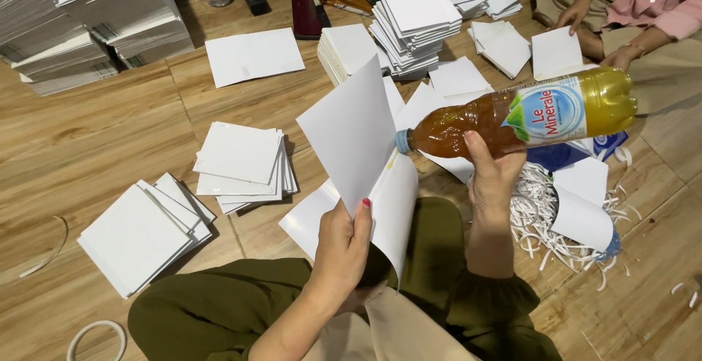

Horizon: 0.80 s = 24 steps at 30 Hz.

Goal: A person folds paper cards and uses a plastic bottle filled with liquid as a roller to press and flatten the creases.

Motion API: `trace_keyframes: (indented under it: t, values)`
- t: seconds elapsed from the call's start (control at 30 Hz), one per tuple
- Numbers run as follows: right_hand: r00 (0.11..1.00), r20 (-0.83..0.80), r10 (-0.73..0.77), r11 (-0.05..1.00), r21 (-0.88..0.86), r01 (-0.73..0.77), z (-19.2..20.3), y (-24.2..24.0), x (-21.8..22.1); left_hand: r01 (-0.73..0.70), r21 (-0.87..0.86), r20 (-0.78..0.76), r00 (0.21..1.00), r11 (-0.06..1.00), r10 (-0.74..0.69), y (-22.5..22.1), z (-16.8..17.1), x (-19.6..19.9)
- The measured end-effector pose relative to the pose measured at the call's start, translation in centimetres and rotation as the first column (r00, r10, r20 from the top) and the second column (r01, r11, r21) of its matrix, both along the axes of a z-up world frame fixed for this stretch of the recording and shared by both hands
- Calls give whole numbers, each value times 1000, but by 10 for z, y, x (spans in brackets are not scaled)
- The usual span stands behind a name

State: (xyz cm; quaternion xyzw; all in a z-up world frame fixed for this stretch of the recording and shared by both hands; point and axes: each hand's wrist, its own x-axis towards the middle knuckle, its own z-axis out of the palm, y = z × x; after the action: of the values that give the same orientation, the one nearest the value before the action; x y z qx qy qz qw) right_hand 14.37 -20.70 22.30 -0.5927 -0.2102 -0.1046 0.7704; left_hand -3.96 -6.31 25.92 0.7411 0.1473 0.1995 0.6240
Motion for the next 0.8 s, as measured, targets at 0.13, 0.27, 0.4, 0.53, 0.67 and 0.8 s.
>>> trace_keyframes:
  t: [0.13,0.27,0.4,0.53,0.67,0.8]
  values:
    - [1000,8,31,999,40,-31,-1,2,1,-1,-4,-17,1000,1000,1,2,2,-3]
    - [993,-111,45,989,147,-28,-3,0,5,-2,-8,-14,1000,1000,1,3,-1,-1]
    - [972,-221,83,947,320,-8,-11,-4,4,-3,7,-4,1000,1000,3,2,2,0]
    - [976,-182,117,954,293,-59,-12,0,-5,11,-5,11,1000,1000,-11,1,8,3]
    - [975,-118,191,953,261,-155,-15,4,-12,-5,14,-6,1000,1000,5,1,9,8]
    - [962,-124,244,933,300,-198,-17,9,-19,-33,30,3,999,999,33,4,4,13]
